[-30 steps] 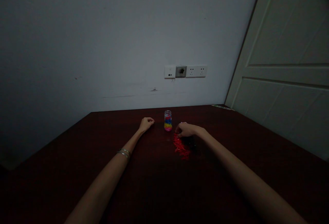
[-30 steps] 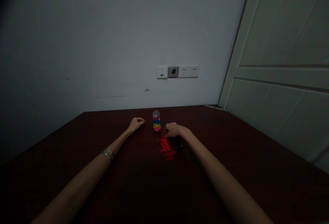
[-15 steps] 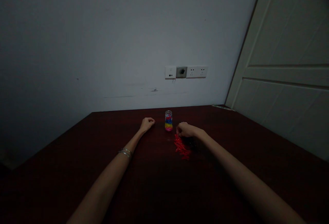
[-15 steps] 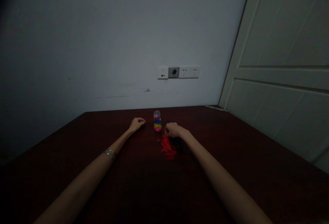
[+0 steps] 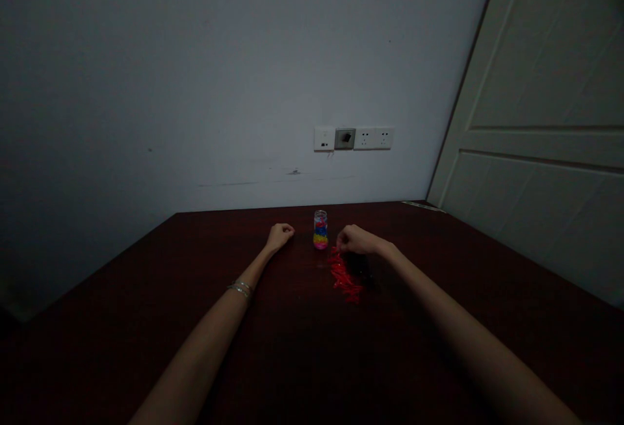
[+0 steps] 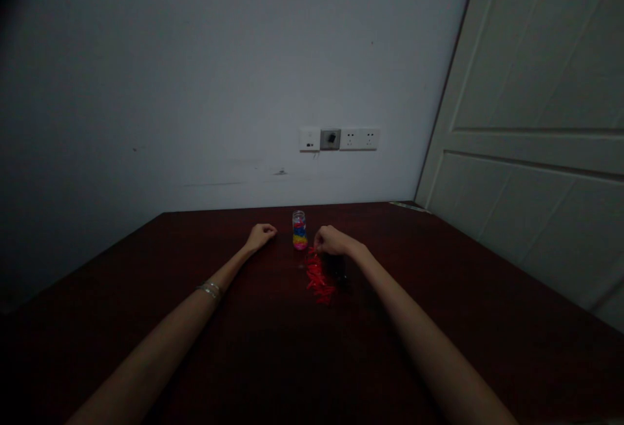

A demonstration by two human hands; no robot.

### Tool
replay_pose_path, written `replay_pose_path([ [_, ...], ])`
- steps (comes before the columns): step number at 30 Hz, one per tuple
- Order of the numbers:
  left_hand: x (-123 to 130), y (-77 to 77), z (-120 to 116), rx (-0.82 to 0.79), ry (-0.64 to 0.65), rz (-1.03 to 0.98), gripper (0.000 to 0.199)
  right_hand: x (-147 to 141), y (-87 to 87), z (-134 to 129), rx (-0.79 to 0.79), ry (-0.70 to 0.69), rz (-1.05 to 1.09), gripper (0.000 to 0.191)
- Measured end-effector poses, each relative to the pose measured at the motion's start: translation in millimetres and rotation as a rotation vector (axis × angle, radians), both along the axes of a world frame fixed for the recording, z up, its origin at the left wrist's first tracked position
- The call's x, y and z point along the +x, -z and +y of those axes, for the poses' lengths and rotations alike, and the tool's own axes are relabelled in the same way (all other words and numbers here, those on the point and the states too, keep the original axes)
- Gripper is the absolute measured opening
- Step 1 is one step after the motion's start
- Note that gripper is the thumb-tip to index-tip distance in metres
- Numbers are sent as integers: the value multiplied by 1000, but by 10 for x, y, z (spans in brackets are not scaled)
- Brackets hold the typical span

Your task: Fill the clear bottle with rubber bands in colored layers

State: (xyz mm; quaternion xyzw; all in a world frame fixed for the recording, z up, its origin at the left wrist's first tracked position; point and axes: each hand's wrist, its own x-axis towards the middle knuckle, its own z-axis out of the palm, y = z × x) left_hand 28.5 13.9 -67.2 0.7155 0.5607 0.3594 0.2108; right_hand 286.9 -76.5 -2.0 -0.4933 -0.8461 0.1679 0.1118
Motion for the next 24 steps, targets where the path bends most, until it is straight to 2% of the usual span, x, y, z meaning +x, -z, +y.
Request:
replay_pose_path([
  [8, -2, 28, 23, 30, 20, 18, 20, 66, -375, -8, -8, 0, 129, 20],
  [13, -12, 62, 48, 21, 24, -3, 20, 87, -722, 149, 71, -28, 204, 21],
  [17, -14, 75, 56, 27, 28, -17, 19, -28, -952, 297, 159, -29, 172, 21],
  [20, -12, 69, 50, 12, 24, -11, 19, -176, -1025, 364, 187, 7, 82, 19],
  [24, -5, 54, 35, 17, 17, -1, 18, -353, -1023, 399, 200, 11, -63, 18],
])
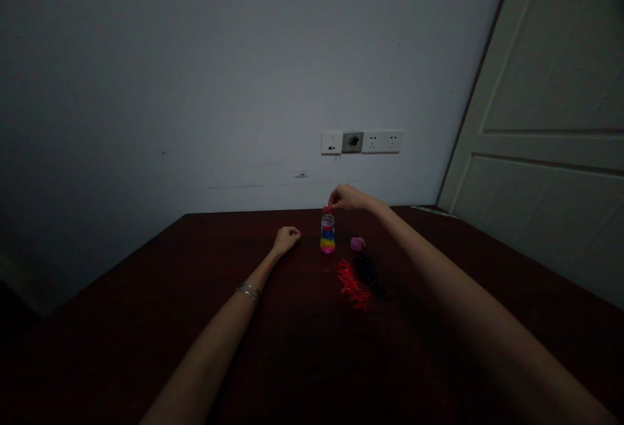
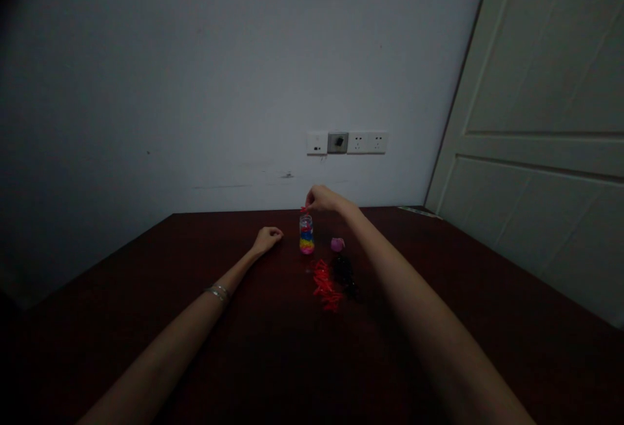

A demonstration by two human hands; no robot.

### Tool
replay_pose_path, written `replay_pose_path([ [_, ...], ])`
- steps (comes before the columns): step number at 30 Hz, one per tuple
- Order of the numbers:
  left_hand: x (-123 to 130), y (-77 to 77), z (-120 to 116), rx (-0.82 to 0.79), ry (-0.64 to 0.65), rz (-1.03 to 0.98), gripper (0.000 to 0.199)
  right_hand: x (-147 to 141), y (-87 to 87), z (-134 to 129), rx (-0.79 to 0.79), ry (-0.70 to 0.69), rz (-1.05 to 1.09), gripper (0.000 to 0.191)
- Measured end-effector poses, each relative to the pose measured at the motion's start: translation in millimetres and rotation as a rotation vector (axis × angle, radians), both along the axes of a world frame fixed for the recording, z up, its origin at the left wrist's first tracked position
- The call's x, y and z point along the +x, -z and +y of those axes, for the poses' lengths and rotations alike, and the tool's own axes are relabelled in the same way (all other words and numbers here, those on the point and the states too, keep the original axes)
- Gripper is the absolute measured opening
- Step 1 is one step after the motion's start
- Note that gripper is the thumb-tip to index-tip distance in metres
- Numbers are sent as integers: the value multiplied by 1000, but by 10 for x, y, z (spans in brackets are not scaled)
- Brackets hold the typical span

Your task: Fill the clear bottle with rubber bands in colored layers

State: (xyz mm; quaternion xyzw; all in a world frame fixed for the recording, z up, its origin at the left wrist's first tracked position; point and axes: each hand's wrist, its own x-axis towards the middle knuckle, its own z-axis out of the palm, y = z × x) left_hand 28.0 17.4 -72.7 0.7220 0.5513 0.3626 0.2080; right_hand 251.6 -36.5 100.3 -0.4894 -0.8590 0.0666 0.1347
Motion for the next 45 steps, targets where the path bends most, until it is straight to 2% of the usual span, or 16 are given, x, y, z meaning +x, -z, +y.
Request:
replay_pose_path([
  [7, 12, -24, -27, 9, 1, 12, 18, -136, 4, -6, -32, 9, -217, 21],
  [15, 3, 17, 13, 26, 4, 37, 20, -136, 1, 60, -33, -31, -249, 22],
  [28, 3, 28, 17, 14, 0, 24, 19, -49, -19, 38, 42, -70, -136, 18],
  [38, 7, 14, 14, 5, -15, 19, 18, -18, 15, 35, 29, -104, -82, 21],
  [42, 6, 20, 22, 20, -10, 17, 19, 106, 16, 3, 55, -61, 9, 22],
  [45, 0, 25, 28, 25, -7, 25, 19, 327, 108, -46, 71, -16, 91, 27],
])
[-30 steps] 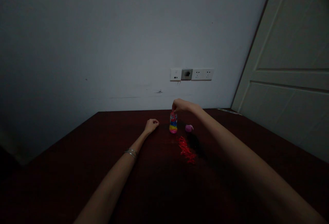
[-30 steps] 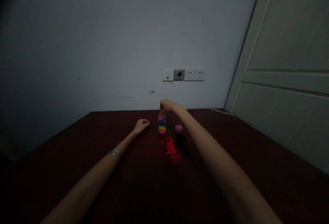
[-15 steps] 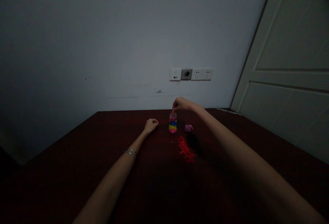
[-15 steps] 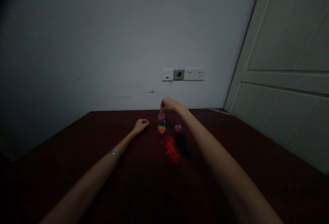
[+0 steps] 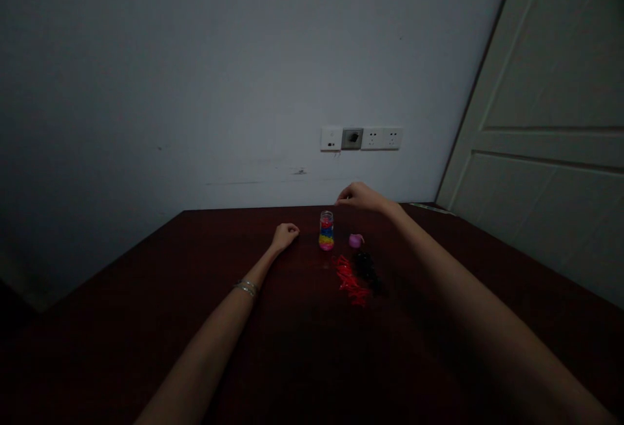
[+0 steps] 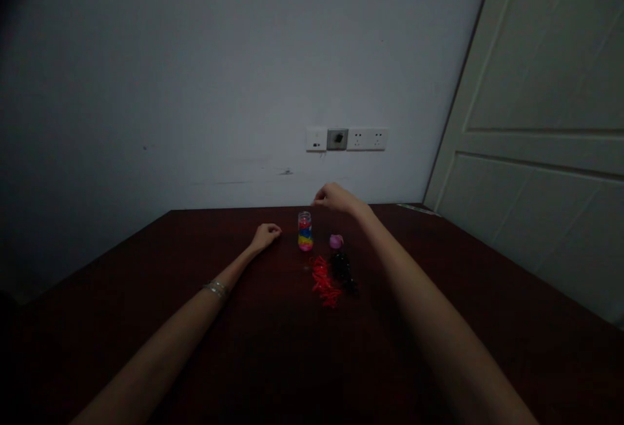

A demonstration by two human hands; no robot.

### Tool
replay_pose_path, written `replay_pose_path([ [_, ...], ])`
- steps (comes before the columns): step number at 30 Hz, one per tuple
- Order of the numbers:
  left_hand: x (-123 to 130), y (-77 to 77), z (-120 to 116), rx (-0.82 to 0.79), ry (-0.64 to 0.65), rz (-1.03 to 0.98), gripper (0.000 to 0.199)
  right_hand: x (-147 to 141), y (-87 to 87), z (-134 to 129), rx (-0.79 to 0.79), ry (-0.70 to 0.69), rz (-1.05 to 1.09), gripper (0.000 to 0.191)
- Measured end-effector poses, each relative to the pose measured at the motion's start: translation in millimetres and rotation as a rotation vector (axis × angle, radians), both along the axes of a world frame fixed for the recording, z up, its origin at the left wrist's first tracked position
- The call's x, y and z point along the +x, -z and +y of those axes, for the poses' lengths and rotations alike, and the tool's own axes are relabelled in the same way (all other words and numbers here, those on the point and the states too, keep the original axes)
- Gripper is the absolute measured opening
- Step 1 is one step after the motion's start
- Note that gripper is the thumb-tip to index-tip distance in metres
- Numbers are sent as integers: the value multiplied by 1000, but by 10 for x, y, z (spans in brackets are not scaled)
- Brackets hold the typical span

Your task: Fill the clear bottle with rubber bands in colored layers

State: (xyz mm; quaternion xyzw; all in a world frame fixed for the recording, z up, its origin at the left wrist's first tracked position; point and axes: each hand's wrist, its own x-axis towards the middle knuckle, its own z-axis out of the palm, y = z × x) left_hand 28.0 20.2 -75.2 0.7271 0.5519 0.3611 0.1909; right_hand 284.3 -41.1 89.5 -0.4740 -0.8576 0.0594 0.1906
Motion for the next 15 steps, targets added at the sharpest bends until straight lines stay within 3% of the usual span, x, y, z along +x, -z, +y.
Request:
replay_pose_path([
  [4, -12, 0, 2, 5, -10, 2, 21, 427, 324, -119, -6, 147, 67, 35],
  [9, -30, -26, -4, 9, -63, -46, 21, 952, 959, -332, -33, 319, 76, 35],
  [12, -48, -33, 6, 24, -105, -85, 20, 1149, 1321, -418, -41, 367, 3, 34],
  [15, -71, -6, 49, 35, -146, -130, 19, 1219, 1569, -461, -9, 371, -60, 38],
])
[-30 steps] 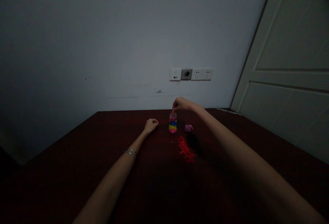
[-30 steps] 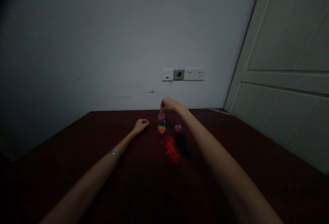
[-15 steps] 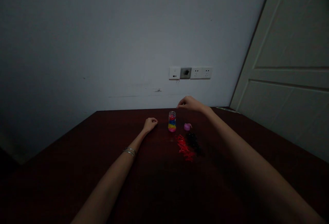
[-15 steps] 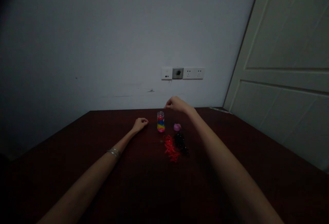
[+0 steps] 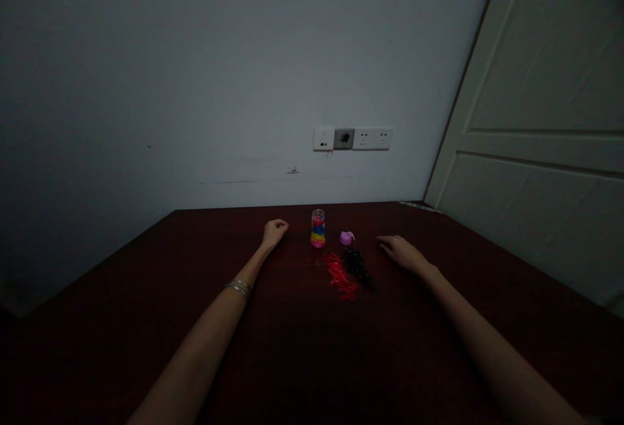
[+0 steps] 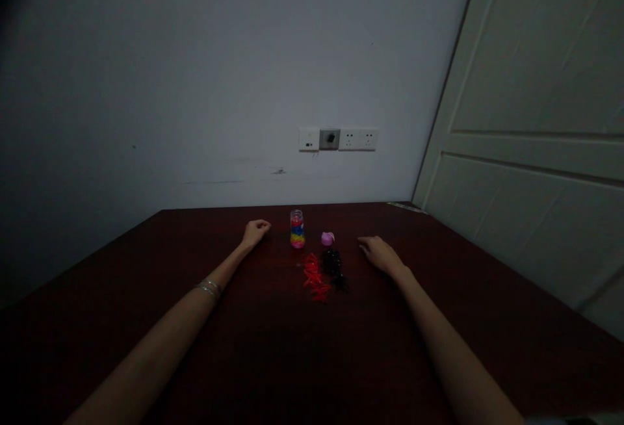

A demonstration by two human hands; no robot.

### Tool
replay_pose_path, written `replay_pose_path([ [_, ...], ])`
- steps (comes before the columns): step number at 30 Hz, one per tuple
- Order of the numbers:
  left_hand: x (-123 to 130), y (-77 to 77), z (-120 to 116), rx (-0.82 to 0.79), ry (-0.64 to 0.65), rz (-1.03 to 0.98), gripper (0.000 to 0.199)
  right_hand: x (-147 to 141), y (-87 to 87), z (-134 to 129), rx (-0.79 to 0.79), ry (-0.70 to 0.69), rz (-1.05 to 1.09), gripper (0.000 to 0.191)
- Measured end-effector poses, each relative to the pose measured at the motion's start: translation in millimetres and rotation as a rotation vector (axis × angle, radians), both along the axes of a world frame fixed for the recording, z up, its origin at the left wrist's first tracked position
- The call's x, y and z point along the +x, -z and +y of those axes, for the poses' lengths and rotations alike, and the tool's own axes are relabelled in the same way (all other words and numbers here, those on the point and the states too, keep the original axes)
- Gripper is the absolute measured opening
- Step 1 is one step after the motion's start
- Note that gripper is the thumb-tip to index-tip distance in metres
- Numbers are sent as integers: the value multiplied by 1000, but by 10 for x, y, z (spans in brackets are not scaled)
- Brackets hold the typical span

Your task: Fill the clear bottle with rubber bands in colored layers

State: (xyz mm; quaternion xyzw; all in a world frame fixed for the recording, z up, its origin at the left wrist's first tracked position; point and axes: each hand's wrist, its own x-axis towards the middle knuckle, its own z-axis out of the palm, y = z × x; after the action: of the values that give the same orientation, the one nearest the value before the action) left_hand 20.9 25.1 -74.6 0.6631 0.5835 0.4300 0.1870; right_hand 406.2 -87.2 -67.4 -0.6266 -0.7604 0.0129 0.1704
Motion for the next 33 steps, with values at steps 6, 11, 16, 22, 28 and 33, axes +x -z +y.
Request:
replay_pose_path([
  [6, -40, 62, 84, -65, 7, -122, 22, -77, 156, -68, 78, 71, -45, 39],
  [11, -104, -6, -25, -162, 184, -118, 27, -112, 158, -81, 87, 95, -20, 39],
  [16, -141, -307, -366, -356, 443, 29, 36, -91, 184, -40, 83, 106, -2, 39],
  [22, 175, -649, -862, -533, 879, 147, 22, -49, 240, 2, 99, 89, -34, 40],
  [28, 615, -674, -1167, -110, 916, 339, 25, -46, 252, 9, 95, 95, -23, 41],
  [33, 719, -626, -1280, 25, 778, 572, 31, -50, 253, 16, 93, 91, -11, 41],
])
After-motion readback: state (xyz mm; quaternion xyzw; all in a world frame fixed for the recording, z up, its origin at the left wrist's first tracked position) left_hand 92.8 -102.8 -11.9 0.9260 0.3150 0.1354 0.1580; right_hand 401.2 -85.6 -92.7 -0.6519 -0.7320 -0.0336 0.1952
